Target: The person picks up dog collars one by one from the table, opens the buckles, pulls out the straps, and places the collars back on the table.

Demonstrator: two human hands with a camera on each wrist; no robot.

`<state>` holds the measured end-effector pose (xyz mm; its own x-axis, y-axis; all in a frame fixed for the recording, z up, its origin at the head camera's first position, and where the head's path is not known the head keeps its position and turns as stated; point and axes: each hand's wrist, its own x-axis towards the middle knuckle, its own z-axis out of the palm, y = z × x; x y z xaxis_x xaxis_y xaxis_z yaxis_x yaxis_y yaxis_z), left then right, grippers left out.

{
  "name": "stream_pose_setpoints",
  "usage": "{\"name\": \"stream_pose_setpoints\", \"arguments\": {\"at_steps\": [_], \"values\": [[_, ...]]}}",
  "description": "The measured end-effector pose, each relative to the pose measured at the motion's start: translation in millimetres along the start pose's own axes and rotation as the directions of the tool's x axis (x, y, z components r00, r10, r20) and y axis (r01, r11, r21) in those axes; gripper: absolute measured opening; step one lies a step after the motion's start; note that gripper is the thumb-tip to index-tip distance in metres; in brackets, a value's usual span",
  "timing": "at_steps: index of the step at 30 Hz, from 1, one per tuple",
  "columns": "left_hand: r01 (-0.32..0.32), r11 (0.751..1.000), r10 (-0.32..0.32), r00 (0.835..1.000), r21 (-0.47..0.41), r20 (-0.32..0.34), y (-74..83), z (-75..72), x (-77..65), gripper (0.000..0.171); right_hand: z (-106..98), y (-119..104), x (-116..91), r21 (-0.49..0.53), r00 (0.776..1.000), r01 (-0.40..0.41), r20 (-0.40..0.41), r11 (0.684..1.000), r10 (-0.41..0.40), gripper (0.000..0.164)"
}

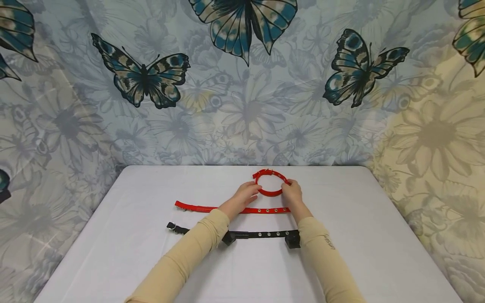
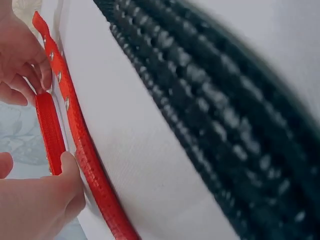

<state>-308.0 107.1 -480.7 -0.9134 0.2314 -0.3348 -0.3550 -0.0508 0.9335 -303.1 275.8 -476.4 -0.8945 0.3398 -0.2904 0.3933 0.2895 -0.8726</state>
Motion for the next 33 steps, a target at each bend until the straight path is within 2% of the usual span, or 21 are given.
{"name": "stream_pose_setpoints", "arguments": {"at_steps": [4, 12, 17, 24, 33], "values": [[0.015, 1.000, -0.016, 1.000, -0.019, -0.019, 3.1, -3.5, -2.5, 0.057, 2, -1, 0, 0.066, 1.000, -0.006, -0.012, 0.998, 0.007, 0.051], [0.035, 0.996, -0.039, 0.998, -0.081, -0.056, 5.7, -11.5, -7.9, 0.054, 5, -1, -9, 0.112, 1.000, 0.019, -0.010, 0.994, -0.017, 0.048], [0.001, 0.991, -0.017, 0.993, -0.134, -0.116, 7.9, -16.4, -15.0, 0.050, 10, -2, -16, 0.163, 1.000, 0.015, 0.001, 0.986, -0.015, 0.049], [-0.038, 0.983, 0.002, 0.981, -0.181, -0.193, 7.0, -30.8, -22.5, 0.042, 19, -5, -29, 0.230, 0.997, 0.035, 0.053, 0.973, -0.048, 0.052], [-0.035, 0.969, -0.014, 0.980, -0.245, -0.196, 6.1, -52.0, -35.0, 0.044, 29, -9, -46, 0.270, 0.991, 0.032, 0.116, 0.962, -0.066, 0.054]]}}
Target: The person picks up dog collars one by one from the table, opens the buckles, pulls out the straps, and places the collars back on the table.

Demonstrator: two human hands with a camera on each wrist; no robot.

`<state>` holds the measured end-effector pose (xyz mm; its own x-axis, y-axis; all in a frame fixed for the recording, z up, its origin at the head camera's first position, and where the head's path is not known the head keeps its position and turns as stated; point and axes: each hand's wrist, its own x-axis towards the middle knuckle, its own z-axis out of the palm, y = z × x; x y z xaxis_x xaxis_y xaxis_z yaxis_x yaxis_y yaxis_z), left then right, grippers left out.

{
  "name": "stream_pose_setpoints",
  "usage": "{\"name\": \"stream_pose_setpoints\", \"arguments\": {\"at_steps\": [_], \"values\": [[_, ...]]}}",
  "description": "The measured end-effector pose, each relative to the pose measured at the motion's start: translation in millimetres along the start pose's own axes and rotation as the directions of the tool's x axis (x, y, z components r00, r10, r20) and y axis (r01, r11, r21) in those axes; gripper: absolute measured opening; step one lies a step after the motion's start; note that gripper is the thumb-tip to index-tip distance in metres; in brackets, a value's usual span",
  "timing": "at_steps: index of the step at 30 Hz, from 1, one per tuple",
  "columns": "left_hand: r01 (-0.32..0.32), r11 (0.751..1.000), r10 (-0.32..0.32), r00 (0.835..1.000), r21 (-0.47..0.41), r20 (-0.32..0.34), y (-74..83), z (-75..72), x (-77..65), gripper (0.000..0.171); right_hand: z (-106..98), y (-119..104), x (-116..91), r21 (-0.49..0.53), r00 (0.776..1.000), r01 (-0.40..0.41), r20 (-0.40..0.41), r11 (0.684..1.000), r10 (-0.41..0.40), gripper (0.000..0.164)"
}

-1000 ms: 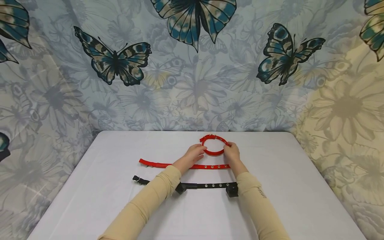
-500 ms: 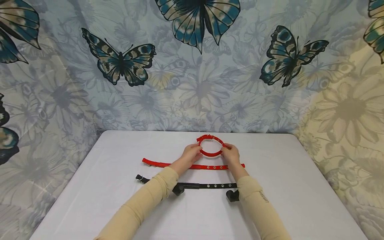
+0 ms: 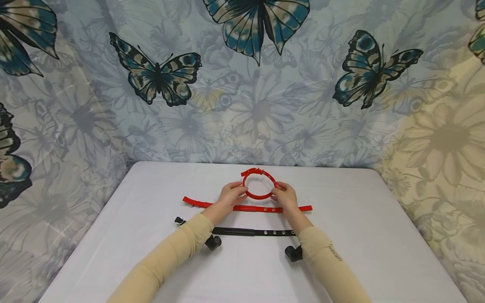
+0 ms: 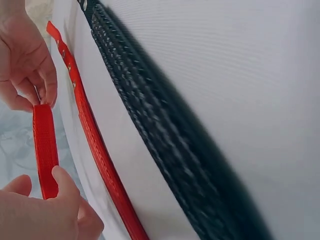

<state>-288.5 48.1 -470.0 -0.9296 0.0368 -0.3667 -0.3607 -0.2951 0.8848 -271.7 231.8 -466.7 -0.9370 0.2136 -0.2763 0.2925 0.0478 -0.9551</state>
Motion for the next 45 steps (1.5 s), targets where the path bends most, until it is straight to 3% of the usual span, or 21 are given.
{"name": "stream_pose_setpoints", "arguments": {"at_steps": [19, 30, 45], "values": [[0.002, 0.999, -0.004, 0.999, 0.036, 0.048, -2.0, -56.5, -32.4, 0.046, 23, 4, -31, -0.048, 0.986, -0.050, 0.159, 0.998, 0.057, 0.057], [-0.054, 0.996, 0.046, 0.991, 0.065, 0.124, -5.4, -87.8, -60.6, 0.046, 25, 12, -61, -0.014, 0.954, 0.010, 0.301, 1.000, -0.005, 0.058], [-0.103, 0.971, 0.071, 0.986, 0.215, 0.154, -9.7, -108.9, -96.4, 0.046, 25, 24, -93, -0.058, 0.946, 0.001, 0.323, 0.998, 0.018, 0.053]]}}
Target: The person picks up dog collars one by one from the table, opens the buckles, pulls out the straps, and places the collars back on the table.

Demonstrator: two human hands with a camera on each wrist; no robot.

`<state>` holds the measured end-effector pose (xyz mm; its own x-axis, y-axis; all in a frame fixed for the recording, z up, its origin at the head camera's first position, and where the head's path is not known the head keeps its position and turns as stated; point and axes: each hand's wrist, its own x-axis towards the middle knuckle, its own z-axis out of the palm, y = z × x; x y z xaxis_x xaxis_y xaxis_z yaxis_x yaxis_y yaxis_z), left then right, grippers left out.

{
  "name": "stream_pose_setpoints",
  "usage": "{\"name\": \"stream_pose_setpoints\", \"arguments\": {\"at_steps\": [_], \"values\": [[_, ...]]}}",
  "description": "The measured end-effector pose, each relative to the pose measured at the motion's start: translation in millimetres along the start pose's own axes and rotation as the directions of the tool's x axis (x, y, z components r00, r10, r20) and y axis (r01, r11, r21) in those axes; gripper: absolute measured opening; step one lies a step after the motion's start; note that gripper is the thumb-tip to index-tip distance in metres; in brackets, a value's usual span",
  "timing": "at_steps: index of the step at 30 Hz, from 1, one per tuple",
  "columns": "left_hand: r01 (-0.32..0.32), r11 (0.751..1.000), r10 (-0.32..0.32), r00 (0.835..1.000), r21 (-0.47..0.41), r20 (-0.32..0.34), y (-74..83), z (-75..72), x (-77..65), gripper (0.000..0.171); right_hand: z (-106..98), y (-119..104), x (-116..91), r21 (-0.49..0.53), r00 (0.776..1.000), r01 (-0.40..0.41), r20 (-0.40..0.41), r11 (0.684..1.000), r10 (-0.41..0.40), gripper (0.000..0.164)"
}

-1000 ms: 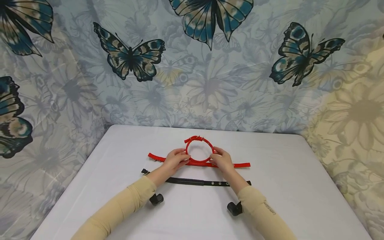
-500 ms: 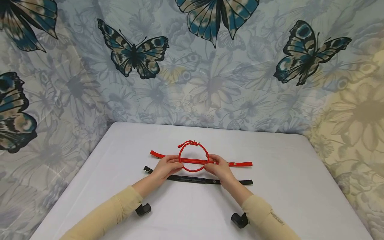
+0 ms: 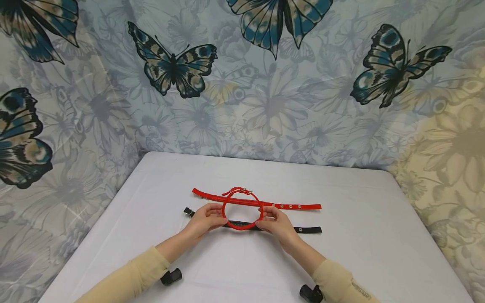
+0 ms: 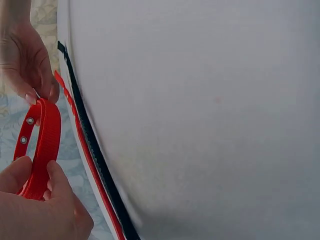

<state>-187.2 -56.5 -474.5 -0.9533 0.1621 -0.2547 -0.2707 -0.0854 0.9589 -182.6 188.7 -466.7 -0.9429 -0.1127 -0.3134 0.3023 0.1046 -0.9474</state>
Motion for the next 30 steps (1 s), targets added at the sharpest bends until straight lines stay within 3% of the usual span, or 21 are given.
{"name": "stream_pose_setpoints", "arguments": {"at_steps": [16, 23, 30], "values": [[0.015, 0.998, -0.018, 0.998, 0.063, 0.058, -7.3, -5.8, -22.4, 0.045, 0, 14, -22, -0.105, 0.999, 0.020, 0.035, 0.994, -0.017, 0.045], [-0.019, 0.996, 0.010, 0.995, 0.086, 0.100, -11.7, -6.1, -29.4, 0.043, 1, 22, -26, -0.182, 0.998, 0.030, 0.053, 0.983, -0.021, 0.041], [-0.041, 0.991, 0.025, 0.991, 0.127, 0.128, -18.1, -6.6, -35.6, 0.040, -1, 27, -33, -0.191, 0.995, 0.049, 0.097, 0.980, -0.031, 0.040]]}}
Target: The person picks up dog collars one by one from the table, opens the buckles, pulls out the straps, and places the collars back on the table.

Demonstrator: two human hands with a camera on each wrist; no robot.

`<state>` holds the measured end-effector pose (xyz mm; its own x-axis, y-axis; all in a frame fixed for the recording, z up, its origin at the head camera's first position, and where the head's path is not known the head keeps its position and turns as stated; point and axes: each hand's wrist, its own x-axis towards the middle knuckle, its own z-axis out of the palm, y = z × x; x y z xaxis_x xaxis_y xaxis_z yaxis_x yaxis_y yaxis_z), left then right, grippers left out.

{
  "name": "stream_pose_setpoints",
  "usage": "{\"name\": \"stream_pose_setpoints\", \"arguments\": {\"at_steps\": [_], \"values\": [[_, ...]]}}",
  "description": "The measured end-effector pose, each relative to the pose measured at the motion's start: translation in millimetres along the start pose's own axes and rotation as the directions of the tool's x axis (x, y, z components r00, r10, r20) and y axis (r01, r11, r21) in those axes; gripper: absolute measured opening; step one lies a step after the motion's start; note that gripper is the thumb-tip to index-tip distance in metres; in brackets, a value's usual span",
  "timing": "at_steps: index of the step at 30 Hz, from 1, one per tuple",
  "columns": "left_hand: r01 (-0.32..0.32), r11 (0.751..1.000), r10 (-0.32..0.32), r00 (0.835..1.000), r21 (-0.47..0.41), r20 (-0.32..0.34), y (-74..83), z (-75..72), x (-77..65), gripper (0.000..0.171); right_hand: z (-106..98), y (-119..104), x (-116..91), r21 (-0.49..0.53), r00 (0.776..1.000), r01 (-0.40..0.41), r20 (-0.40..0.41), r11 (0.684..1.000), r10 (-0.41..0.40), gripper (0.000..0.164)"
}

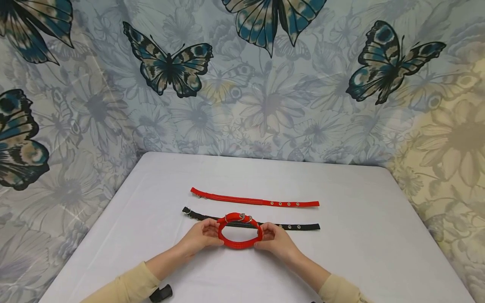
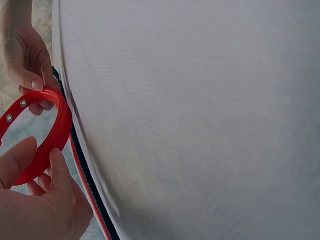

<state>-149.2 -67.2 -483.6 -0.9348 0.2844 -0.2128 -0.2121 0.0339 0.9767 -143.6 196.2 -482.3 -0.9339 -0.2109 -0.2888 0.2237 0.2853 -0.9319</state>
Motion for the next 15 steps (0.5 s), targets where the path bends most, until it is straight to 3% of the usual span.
{"name": "stream_pose_setpoints", "arguments": {"at_steps": [15], "values": [[-0.057, 0.994, 0.056, 0.998, 0.097, 0.010, -3.0, -0.2, -5.4, 0.037, -2.2, 6.8, -2.7, -0.011, 0.998, 0.024, 0.064, 1.000, -0.024, 0.039]]}}
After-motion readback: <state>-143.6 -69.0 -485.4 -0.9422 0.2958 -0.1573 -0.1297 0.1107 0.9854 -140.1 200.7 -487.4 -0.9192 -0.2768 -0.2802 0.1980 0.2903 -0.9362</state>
